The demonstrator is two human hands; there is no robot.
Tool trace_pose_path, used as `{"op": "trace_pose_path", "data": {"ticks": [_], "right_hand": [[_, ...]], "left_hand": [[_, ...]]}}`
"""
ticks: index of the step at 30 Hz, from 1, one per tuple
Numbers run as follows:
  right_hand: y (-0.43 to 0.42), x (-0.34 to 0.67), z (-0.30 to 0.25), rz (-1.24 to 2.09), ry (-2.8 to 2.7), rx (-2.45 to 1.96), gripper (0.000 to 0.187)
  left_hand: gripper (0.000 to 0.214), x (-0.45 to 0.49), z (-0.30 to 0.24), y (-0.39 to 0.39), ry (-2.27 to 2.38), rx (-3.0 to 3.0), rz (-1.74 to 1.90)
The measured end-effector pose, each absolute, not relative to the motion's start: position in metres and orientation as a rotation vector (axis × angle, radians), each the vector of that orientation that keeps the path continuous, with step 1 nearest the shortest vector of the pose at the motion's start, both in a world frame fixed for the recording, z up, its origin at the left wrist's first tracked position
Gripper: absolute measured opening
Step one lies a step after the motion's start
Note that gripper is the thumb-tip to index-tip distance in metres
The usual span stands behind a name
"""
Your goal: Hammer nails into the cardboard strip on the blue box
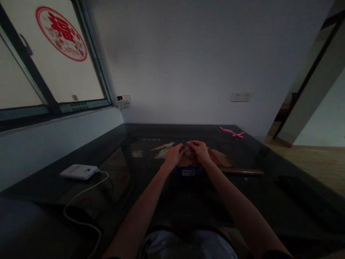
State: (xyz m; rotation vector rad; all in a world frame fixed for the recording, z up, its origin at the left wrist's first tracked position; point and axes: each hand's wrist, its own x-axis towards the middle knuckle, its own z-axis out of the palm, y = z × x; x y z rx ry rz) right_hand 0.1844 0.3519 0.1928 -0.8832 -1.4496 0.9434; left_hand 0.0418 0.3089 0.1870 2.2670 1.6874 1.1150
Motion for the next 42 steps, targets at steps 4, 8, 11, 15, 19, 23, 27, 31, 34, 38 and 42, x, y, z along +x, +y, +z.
{"op": "trace_pose_path", "data": {"ticks": [4, 8, 11, 15, 19, 23, 27, 31, 34, 38, 42], "right_hand": [[0.349, 0.184, 0.191, 0.98, -1.405, -0.871, 0.039], [0.348, 0.186, 0.191, 0.988, -1.426, -0.877, 0.037], [0.348, 0.185, 0.189, 0.989, -1.438, -0.884, 0.036], [0.348, 0.182, 0.189, 0.999, -1.467, -0.889, 0.036], [0.35, 0.182, 0.194, 0.992, -1.482, -0.892, 0.035], [0.347, 0.181, 0.204, 0.974, -1.488, -0.879, 0.034], [0.326, 0.167, 0.215, 0.955, -1.612, -0.818, 0.029], [0.294, 0.137, 0.222, 0.904, -1.868, -0.732, 0.021], [0.277, 0.108, 0.217, 0.668, -2.152, -0.691, 0.015], [0.271, 0.07, 0.194, 0.059, -2.594, -0.799, 0.02], [0.28, 0.039, 0.168, -0.058, -2.713, -0.854, 0.023]], "left_hand": [[0.007, 0.036, 0.188, 0.312, 1.439, 1.96, 1.33], [0.011, -0.005, 0.187, 0.312, 1.493, 1.863, 1.495], [0.012, -0.065, 0.175, 0.307, 1.765, 1.989, 1.41], [0.013, -0.145, 0.146, 0.295, 2.18, 1.974, 0.96], [0.01, -0.179, 0.124, 0.286, 2.233, 1.907, 0.704], [0.013, -0.176, 0.118, 0.287, 2.215, 1.902, 0.684], [0.017, -0.176, 0.117, 0.29, 2.094, 1.879, 0.755], [0.031, -0.184, 0.113, 0.291, 1.873, 1.813, 0.752], [0.046, -0.187, 0.112, 0.289, 1.747, 1.786, 0.724], [0.046, -0.182, 0.116, 0.286, 1.732, 1.808, 0.722], [0.038, -0.174, 0.122, 0.283, 1.794, 1.873, 0.749]]}}
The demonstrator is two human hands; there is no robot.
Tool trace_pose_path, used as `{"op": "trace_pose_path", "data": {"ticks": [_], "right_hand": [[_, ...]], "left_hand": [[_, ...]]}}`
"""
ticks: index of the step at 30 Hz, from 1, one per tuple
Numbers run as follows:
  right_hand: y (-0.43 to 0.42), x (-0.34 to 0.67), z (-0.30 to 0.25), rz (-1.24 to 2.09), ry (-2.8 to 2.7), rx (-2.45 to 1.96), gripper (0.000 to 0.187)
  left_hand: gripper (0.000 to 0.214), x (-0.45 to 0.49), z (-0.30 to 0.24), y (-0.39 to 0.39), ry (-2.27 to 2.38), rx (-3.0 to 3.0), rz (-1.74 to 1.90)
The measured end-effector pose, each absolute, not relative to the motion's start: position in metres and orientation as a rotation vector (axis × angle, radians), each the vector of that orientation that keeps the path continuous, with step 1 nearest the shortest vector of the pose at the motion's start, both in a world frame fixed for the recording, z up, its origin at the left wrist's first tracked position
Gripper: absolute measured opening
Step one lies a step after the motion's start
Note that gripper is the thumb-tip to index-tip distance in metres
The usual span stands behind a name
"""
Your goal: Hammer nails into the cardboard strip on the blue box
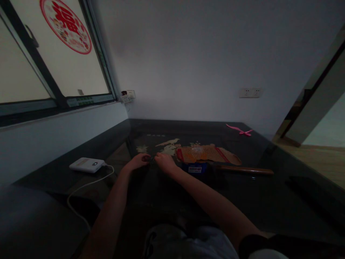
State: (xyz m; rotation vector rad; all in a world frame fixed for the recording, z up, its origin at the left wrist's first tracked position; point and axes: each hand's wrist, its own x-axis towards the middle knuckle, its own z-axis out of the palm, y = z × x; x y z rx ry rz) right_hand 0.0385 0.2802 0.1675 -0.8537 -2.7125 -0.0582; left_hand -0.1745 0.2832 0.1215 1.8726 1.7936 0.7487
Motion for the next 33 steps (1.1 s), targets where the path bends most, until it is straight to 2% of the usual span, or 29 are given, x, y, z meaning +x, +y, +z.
{"op": "trace_pose_path", "data": {"ticks": [16, 33], "right_hand": [[0.306, -0.001, 0.135, -0.017, -2.748, -0.909, 0.027], [0.286, 0.039, 0.148, 0.287, -2.594, -0.907, 0.03]], "left_hand": [[0.029, -0.174, 0.111, 0.292, 1.943, 2.043, 0.665], [0.025, -0.172, 0.112, 0.292, 1.984, 2.061, 0.706]]}}
